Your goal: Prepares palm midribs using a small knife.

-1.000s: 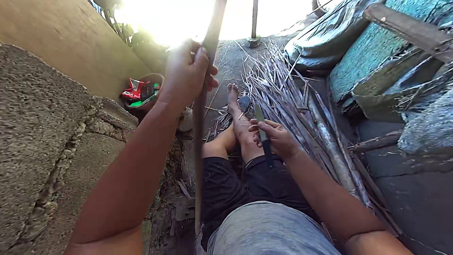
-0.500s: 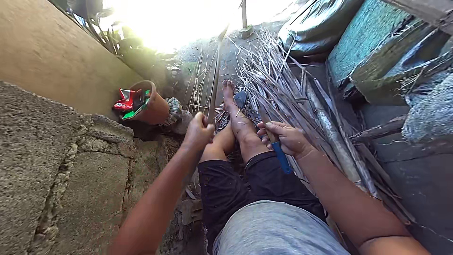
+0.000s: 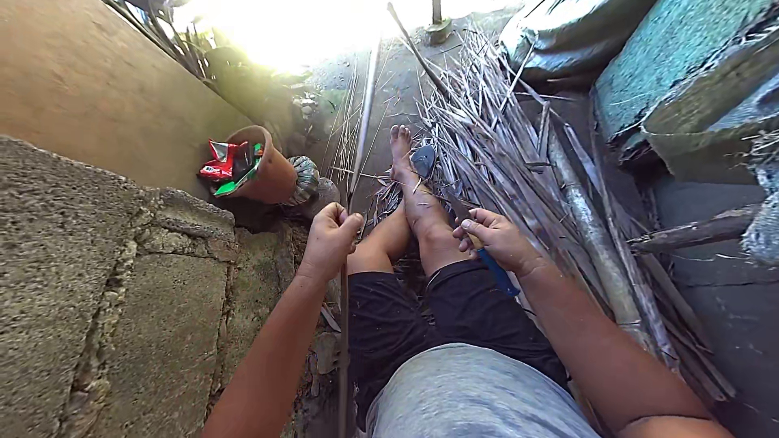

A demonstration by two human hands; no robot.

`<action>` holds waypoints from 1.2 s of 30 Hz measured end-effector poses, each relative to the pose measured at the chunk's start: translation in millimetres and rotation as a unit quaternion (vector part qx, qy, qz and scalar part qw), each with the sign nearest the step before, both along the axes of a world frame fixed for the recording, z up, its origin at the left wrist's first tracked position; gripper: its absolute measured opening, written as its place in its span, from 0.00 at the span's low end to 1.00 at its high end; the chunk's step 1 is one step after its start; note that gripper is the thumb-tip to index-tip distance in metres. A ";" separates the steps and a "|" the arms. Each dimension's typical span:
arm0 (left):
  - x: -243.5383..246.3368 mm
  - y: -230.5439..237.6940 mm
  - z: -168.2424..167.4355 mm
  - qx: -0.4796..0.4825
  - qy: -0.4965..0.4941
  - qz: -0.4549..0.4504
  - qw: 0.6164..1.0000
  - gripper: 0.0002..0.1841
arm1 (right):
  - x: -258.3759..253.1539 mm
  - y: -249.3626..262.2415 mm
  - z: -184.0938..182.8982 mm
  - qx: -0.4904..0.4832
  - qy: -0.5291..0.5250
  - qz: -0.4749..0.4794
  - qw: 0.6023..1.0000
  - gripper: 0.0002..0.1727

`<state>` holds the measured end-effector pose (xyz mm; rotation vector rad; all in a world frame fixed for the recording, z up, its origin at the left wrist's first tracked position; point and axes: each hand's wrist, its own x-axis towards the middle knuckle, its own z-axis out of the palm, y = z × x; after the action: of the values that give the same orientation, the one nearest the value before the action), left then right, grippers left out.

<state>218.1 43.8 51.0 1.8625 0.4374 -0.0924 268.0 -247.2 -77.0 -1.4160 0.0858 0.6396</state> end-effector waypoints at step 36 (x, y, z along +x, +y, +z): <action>-38.1 1.6 -86.8 -0.089 -0.011 -0.095 0.991 0.10 | 57.4 103.4 56.0 -0.271 -0.304 0.170 0.898 0.14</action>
<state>180.0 45.3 -35.7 1.7227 0.2278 -0.2305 325.5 -143.7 -21.0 -2.1475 -0.5283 0.4378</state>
